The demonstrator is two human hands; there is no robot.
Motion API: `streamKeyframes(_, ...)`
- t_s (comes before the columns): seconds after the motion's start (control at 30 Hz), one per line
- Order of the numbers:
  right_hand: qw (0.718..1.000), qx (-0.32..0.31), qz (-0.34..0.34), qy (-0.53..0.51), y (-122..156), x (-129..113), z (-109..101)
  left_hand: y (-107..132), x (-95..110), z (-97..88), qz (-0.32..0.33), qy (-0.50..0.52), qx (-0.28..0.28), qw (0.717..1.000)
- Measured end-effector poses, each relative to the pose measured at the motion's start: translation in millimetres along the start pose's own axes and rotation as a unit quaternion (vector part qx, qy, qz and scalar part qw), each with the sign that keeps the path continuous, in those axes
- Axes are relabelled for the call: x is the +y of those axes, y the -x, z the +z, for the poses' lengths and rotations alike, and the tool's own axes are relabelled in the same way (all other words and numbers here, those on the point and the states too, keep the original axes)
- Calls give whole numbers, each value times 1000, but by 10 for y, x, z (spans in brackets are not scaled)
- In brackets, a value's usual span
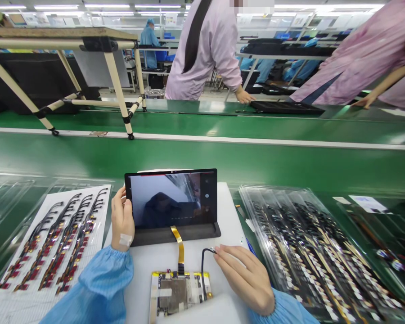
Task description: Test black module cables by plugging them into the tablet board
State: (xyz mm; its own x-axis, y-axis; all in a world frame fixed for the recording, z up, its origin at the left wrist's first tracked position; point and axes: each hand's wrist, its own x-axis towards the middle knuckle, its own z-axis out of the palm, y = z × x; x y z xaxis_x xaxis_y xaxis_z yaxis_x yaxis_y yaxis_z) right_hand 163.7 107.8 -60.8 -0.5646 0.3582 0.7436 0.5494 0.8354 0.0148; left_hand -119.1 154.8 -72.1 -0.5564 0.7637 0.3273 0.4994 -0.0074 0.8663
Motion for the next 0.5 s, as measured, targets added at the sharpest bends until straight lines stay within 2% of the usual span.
streamKeyframes(0.2,1000,-1,6,0,-17,-6,12,0,-1,-3,3,-6,-3,1000)
streamKeyframes(0.5,996,17,72,-41,-56,-17,69,-6,5,-6,6,-12,-4,1000)
